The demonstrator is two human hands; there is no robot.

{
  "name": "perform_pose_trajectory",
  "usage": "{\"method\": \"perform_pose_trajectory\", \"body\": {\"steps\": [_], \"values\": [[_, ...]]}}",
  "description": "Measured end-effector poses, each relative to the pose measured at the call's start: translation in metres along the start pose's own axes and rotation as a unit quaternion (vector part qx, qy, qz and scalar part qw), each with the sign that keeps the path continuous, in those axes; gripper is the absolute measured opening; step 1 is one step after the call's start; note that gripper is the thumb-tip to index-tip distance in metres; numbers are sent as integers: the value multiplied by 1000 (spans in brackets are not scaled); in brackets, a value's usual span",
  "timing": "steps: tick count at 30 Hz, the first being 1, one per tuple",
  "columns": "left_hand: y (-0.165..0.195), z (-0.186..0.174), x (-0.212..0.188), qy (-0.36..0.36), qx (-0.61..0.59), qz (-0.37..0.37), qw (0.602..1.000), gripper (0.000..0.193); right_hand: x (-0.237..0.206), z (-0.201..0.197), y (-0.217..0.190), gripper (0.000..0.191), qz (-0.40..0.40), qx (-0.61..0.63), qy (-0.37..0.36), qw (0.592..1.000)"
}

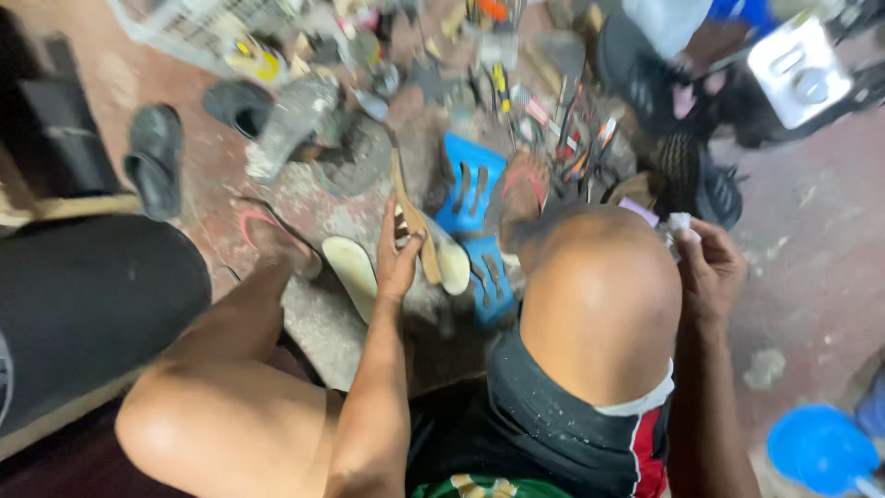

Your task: The person trims the edges of a shoe sole using shears while seated on the floor. They repeatedly wipe the sole with a white cloth and continue trimming along the perimeter.

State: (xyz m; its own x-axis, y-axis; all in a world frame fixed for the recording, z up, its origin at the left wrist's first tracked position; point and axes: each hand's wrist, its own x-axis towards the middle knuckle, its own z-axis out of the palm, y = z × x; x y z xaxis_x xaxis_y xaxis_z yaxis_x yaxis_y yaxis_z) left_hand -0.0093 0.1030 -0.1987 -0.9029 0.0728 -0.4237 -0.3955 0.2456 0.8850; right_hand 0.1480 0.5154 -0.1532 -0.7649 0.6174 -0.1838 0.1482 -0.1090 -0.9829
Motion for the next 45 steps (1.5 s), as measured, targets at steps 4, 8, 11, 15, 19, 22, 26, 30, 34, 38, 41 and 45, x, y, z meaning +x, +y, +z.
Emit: {"method": "perform_pose_trajectory", "body": {"steps": [4, 8, 11, 15, 19, 22, 26, 30, 34, 38, 41, 45], "values": [[33, -11, -35, -35, -103, 154, 982, 73, -16, -8, -59, 17, -88, 123, -41, 988], [70, -23, -68, -72, -290, 124, 946, 69, -26, 0, -134, 17, -162, 66, 17, 985], [108, -37, -95, -91, -396, 95, 909, 62, -43, 20, -198, 18, -251, 125, -46, 959], [166, -73, -124, -64, -269, 129, 952, 55, -67, 66, -271, 14, -307, 130, -73, 940], [209, -110, -135, -135, -323, 178, 920, 58, -78, 128, -313, 10, -336, 110, -145, 924], [218, -129, -131, -159, -425, 92, 887, 47, -95, 175, -313, 7, -340, 116, -195, 913], [200, -141, -125, -172, -496, 77, 848, 46, -137, 241, -273, 18, -275, -32, -225, 934], [173, -148, -136, -166, -532, 77, 827, 54, -173, 274, -248, 15, -180, -33, -365, 913], [177, -155, -142, -173, -507, 94, 839, 54, -185, 300, -256, 16, -167, -6, -381, 909], [184, -158, -153, -175, -481, 88, 854, 52, -201, 309, -269, 13, -271, -131, -308, 902], [186, -157, -158, -187, -461, 94, 862, 50, -211, 316, -275, 14, -356, -132, -273, 884], [186, -151, -163, -202, -444, 103, 867, 49, -215, 322, -285, 15, -470, -134, -252, 835]]}}
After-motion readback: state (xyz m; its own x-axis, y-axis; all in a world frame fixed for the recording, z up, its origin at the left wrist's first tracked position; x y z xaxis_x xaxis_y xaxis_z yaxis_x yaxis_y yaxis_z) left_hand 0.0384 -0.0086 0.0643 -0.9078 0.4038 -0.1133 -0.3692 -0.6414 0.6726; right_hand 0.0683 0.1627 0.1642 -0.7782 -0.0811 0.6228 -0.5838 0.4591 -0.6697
